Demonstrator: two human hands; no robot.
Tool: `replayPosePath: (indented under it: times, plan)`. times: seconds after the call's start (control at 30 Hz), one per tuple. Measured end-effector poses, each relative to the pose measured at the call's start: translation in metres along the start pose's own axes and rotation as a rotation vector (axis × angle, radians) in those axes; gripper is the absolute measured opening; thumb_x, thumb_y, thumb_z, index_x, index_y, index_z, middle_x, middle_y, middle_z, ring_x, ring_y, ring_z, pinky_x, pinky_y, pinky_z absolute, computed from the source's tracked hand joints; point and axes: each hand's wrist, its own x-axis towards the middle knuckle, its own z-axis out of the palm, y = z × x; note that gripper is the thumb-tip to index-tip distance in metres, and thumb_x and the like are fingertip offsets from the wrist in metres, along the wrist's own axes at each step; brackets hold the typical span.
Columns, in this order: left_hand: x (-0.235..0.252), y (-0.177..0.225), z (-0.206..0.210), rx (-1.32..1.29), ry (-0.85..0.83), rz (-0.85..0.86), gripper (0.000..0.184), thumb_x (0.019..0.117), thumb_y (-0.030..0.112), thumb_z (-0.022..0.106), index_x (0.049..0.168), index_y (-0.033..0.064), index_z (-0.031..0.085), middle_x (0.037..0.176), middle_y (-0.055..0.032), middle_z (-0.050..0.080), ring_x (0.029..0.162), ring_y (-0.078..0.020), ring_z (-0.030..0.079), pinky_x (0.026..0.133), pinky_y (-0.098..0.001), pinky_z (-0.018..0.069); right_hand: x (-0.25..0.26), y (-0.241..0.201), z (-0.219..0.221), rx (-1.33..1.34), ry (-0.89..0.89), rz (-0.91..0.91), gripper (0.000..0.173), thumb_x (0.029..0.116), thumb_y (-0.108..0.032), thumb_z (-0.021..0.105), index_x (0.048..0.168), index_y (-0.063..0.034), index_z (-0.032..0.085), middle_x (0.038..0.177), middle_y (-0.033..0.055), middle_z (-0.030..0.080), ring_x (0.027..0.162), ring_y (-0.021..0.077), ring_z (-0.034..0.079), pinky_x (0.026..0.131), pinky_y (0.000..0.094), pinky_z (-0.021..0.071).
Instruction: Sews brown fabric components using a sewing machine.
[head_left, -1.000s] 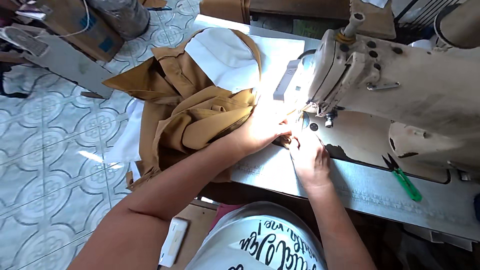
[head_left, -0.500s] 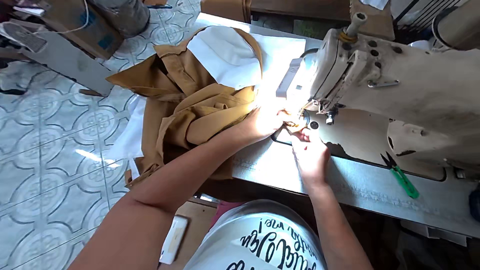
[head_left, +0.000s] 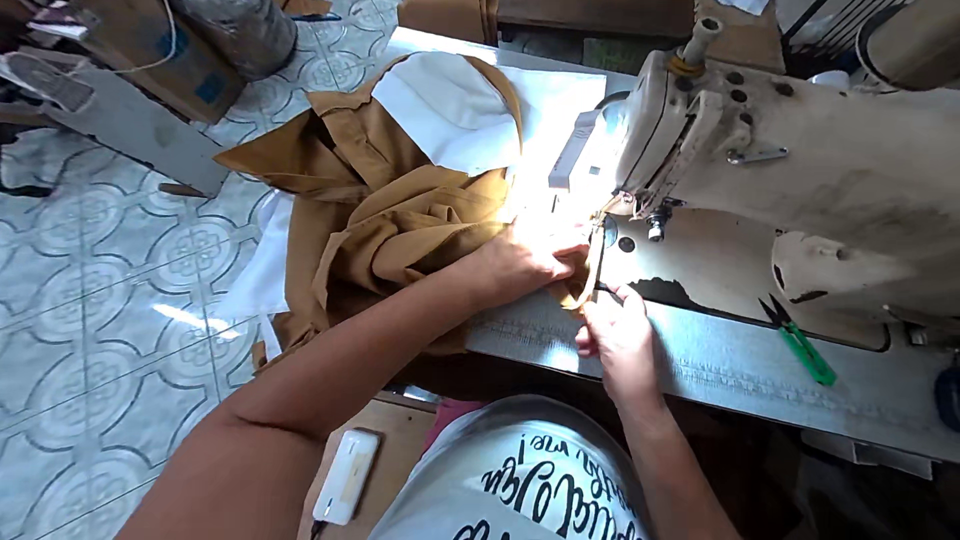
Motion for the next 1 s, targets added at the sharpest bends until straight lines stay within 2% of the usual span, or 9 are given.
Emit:
replayPosePath:
  times: [0.07,0.13,0.17,0.2,0.3,0.43,0.6,0.67,1.0]
  plan:
    - [-0.001,-0.001,0.003,-0.035,-0.003,0.024,0.030,0.1003,0.001,0.049,0.101,0.0129,0.077,0.128,-0.0020,0.071,0.136,-0.0272,0.054,0.105,-0.0525,0.0453,-0.005,0.010,-0.004,-0.497,0.093,-0.361,0.044,0.0908,-0.002,0.063,0.133,0.0067,0.053,0.092,0.0047,0.072,0.069,0.0054,0.066,0.063,0.0208,0.0564]
    - [-0.001,-0.001,0.005,-0.054,-0.002,0.051,0.030,0.1003,0.000,0.049,0.102,0.0119,0.076,0.124,-0.0018,0.073,0.135,-0.0267,0.057,0.107,-0.0485,0.0480,-0.001,0.013,-0.008,-0.858,0.125,-0.635,0.040,0.0881,-0.001,0.066,0.128,-0.0018,0.068,0.120,0.0162,0.069,0.094,0.0218,0.071,0.079,0.0330,0.0599]
    - [-0.001,-0.001,0.005,-0.057,0.005,0.064,0.029,0.1008,0.000,0.049,0.102,0.0116,0.077,0.122,-0.0020,0.073,0.133,-0.0261,0.058,0.106,-0.0465,0.0489,0.004,0.014,-0.010,-0.960,0.097,-0.712,0.039,0.0880,-0.001,0.068,0.126,-0.0079,0.073,0.126,0.0186,0.067,0.104,0.0292,0.069,0.085,0.0382,0.0596]
    - [-0.001,-0.001,0.006,-0.071,0.005,0.066,0.029,0.1012,0.001,0.049,0.101,0.0114,0.077,0.120,-0.0021,0.074,0.132,-0.0254,0.059,0.106,-0.0457,0.0488,0.008,0.016,-0.012,-1.028,0.068,-0.770,0.032,0.0884,-0.002,0.069,0.119,-0.0102,0.076,0.126,0.0179,0.067,0.108,0.0330,0.068,0.087,0.0413,0.0590]
    - [-0.002,-0.001,0.003,-0.060,-0.033,0.046,0.030,0.1027,0.004,0.048,0.101,0.0137,0.076,0.114,-0.0009,0.074,0.129,-0.0237,0.059,0.104,-0.0451,0.0477,0.015,0.028,-0.018,-1.059,0.073,-0.839,0.016,0.0931,-0.008,0.067,0.103,-0.0105,0.080,0.115,0.0083,0.075,0.104,0.0283,0.071,0.084,0.0400,0.0594]
    - [-0.002,-0.001,0.002,-0.016,-0.080,0.010,0.030,0.1039,0.007,0.047,0.106,0.0178,0.075,0.112,-0.0017,0.073,0.126,-0.0261,0.060,0.100,-0.0507,0.0471,0.011,0.038,-0.021,-0.968,0.141,-0.839,0.015,0.0943,-0.013,0.068,0.103,-0.0121,0.081,0.103,0.0058,0.078,0.102,0.0250,0.072,0.089,0.0376,0.0580]
    - [0.003,0.009,-0.001,-0.010,-0.142,-0.015,0.036,0.1020,0.007,0.051,0.119,0.0276,0.076,0.105,-0.0045,0.070,0.111,-0.0278,0.061,0.094,-0.0480,0.0465,0.010,0.043,-0.023,-0.967,0.109,-0.870,0.017,0.0967,-0.016,0.066,0.103,-0.0123,0.081,0.112,0.0058,0.077,0.108,0.0247,0.071,0.092,0.0377,0.0569]
    - [0.005,0.013,-0.002,0.011,-0.158,-0.030,0.037,0.1006,0.006,0.053,0.118,0.0284,0.076,0.102,-0.0055,0.068,0.107,-0.0282,0.060,0.091,-0.0474,0.0452,0.010,0.043,-0.023,-0.964,0.109,-0.872,0.017,0.0962,-0.016,0.066,0.102,-0.0121,0.081,0.113,0.0059,0.077,0.108,0.0243,0.071,0.091,0.0370,0.0571]
    - [0.007,0.014,0.002,0.018,-0.160,-0.058,0.035,0.1010,0.007,0.052,0.115,0.0278,0.076,0.101,-0.0050,0.068,0.106,-0.0271,0.061,0.093,-0.0476,0.0452,0.014,0.038,-0.024,-0.950,0.090,-0.862,0.018,0.0956,-0.015,0.064,0.099,-0.0107,0.081,0.109,0.0060,0.078,0.105,0.0243,0.072,0.092,0.0349,0.0569]
